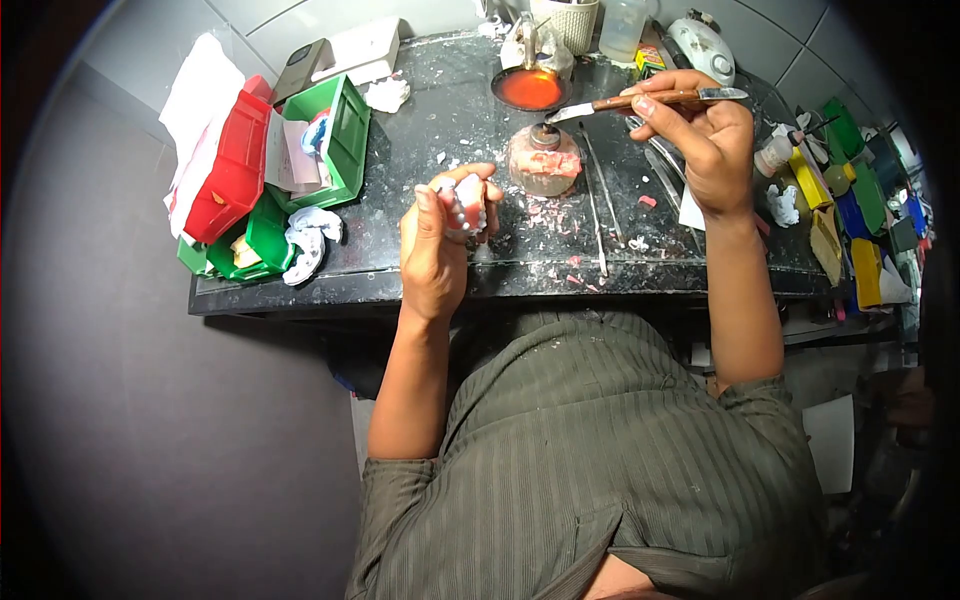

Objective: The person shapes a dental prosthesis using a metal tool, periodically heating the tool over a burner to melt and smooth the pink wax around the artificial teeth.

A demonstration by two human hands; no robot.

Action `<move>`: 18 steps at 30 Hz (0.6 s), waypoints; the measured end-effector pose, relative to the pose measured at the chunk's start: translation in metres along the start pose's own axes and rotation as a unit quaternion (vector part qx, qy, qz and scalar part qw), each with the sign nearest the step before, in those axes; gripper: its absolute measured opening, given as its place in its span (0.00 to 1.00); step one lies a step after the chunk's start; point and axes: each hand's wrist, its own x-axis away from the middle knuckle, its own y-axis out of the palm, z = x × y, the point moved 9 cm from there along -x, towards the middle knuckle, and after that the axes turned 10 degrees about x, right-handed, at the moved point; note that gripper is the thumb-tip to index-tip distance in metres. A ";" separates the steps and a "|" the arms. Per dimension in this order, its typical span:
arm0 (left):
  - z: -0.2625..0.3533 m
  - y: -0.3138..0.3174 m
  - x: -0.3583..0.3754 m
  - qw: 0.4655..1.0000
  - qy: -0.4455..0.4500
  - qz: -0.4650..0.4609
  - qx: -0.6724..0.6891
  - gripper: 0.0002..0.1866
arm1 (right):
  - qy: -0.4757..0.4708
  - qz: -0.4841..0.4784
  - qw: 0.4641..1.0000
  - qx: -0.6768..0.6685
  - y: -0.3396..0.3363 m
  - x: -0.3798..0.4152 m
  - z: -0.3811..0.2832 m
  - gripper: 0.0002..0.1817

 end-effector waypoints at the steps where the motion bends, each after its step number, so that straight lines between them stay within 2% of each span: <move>1: 0.002 0.003 0.000 1.000 0.019 -0.011 -0.012 0.41 | -0.013 0.009 1.000 -0.014 -0.002 0.000 -0.002 0.08; 3: 0.006 0.008 -0.001 0.997 0.053 -0.042 -0.029 0.44 | -0.026 0.019 0.999 -0.025 -0.003 0.001 -0.003 0.07; 5: 0.006 0.008 0.000 0.996 0.060 -0.032 -0.051 0.45 | -0.066 0.058 0.996 -0.023 -0.009 0.001 -0.010 0.07; 10: 0.008 0.005 0.000 0.997 0.060 -0.027 -0.042 0.49 | -0.058 0.040 0.996 0.048 0.000 0.001 -0.010 0.08; 11: 0.008 0.005 0.000 0.997 0.059 -0.027 -0.041 0.49 | -0.060 0.031 0.996 0.060 0.001 0.001 -0.010 0.08; 13: 0.008 0.006 0.000 0.997 0.062 -0.047 0.005 0.42 | -0.050 0.032 0.996 0.061 0.000 0.000 -0.006 0.08; 18: 0.007 0.004 -0.001 0.997 0.056 -0.048 0.001 0.42 | -0.073 0.060 0.995 0.031 -0.009 0.001 -0.014 0.08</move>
